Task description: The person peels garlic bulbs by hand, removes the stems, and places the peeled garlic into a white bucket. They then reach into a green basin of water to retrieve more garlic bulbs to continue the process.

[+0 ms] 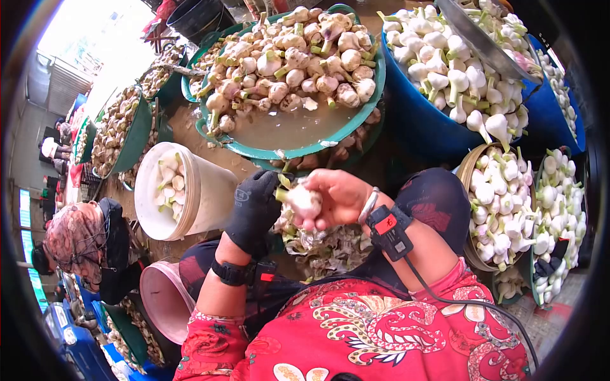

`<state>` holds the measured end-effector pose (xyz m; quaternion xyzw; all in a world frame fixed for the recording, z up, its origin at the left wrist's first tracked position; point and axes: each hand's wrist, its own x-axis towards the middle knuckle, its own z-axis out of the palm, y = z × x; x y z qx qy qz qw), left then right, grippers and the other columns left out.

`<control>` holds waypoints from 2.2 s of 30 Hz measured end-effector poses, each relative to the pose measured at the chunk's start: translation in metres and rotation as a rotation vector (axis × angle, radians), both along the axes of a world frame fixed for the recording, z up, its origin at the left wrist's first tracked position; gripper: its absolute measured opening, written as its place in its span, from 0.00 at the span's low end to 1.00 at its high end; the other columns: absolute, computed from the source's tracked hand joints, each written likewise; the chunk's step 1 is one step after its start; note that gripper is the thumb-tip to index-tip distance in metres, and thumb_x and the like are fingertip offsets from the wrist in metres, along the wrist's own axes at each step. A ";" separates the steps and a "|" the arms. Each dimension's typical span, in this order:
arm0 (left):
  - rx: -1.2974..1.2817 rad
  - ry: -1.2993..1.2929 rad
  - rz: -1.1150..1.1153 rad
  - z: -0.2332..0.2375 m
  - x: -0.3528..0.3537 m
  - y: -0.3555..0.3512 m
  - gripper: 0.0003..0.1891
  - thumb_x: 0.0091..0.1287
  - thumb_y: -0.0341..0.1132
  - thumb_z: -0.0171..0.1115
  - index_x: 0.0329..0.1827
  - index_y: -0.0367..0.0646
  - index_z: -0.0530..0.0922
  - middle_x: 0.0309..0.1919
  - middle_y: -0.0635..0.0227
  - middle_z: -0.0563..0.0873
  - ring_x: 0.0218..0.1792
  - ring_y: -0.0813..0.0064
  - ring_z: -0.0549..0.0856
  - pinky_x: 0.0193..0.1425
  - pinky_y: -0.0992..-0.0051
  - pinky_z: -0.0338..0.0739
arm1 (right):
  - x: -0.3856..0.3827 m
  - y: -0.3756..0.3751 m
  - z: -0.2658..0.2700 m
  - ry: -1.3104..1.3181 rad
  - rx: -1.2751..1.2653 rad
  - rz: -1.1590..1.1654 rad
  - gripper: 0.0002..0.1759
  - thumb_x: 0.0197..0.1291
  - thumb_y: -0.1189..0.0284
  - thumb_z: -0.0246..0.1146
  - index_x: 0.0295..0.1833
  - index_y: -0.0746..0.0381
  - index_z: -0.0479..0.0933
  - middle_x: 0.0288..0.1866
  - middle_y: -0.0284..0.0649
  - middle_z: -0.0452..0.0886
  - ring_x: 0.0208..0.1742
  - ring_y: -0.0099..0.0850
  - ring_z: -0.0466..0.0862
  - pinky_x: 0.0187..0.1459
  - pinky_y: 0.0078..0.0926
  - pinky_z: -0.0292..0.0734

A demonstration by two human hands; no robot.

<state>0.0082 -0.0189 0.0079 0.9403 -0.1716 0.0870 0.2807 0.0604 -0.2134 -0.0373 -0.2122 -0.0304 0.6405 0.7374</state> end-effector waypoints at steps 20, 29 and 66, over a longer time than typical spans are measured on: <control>-1.367 0.627 0.277 0.010 -0.027 -0.008 0.11 0.60 0.27 0.59 0.45 0.31 0.79 0.34 0.65 0.85 0.33 0.78 0.81 0.38 0.77 0.76 | -0.005 0.015 0.018 -1.418 -0.443 -0.882 0.06 0.58 0.75 0.56 0.36 0.68 0.72 0.30 0.47 0.74 0.32 0.44 0.77 0.37 0.36 0.73; -0.414 0.016 0.290 -0.060 -0.034 0.062 0.14 0.62 0.23 0.56 0.51 0.39 0.77 0.30 0.68 0.80 0.27 0.77 0.78 0.34 0.75 0.77 | -0.002 -0.020 0.046 -0.517 -0.093 -0.963 0.11 0.71 0.71 0.50 0.50 0.66 0.73 0.36 0.34 0.81 0.35 0.21 0.81 0.36 0.23 0.78; 0.305 0.138 0.188 -0.037 0.125 0.101 0.09 0.56 0.28 0.63 0.40 0.40 0.82 0.36 0.54 0.85 0.42 0.57 0.84 0.48 0.64 0.77 | 0.005 0.022 -0.011 -0.883 -0.585 -0.646 0.20 0.49 0.73 0.67 0.50 0.65 0.76 0.38 0.42 0.81 0.38 0.27 0.80 0.41 0.26 0.78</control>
